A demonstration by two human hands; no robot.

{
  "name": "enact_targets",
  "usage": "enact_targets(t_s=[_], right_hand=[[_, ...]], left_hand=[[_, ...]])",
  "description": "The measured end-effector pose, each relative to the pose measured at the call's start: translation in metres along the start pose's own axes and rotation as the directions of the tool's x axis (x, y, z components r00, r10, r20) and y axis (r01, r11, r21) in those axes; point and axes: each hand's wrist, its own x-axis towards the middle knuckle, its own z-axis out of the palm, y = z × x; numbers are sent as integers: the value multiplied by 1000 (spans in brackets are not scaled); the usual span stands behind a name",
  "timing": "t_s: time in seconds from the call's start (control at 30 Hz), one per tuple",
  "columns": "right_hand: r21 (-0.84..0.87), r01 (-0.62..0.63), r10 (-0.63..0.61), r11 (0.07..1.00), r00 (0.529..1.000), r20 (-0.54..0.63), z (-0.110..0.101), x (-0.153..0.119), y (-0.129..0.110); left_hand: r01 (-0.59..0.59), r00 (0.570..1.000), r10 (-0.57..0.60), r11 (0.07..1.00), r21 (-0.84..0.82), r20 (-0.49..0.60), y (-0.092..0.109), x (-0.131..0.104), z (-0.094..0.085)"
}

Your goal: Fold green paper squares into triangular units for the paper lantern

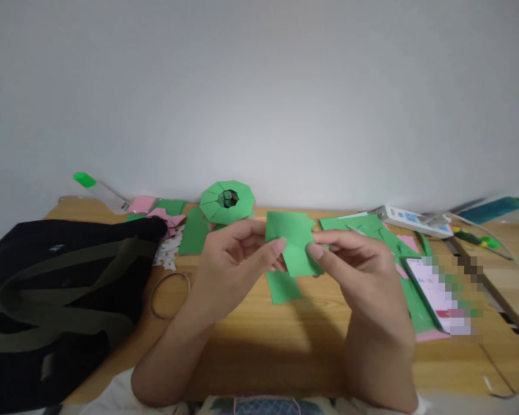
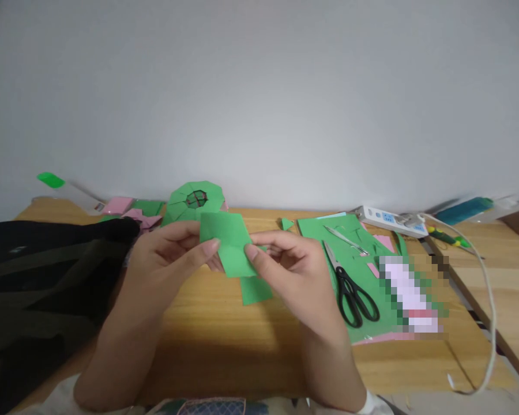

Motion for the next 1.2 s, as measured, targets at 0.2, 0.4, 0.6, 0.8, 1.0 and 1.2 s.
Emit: enact_targets(t_s=[0.2, 0.4, 0.6, 0.8, 1.0, 1.2], right_hand=[[5, 18, -18, 1000, 1000, 23, -2, 0, -3], [13, 39, -40, 999, 999, 32, -4, 0, -3], [-20, 30, -29, 999, 998, 50, -5, -2, -4], [-98, 97, -87, 990, 991, 104, -4, -3, -5], [-123, 55, -45, 991, 996, 80, 0, -1, -9], [-78, 43, -34, 996, 992, 122, -4, -1, -5]], left_hand=[[-30, 996, 28, 999, 19, 80, -1, -1, -3], [-47, 995, 42, 998, 48, 88, 0, -3, -4], [-4, 988, 12, 999, -50, 154, 3, -3, -8], [128, 967, -124, 992, -3, 221, 0, 1, -3], [91, 977, -109, 991, 100, 185, 1, 0, 0], [31, 980, -60, 987, 157, 187, 1, 1, 0]])
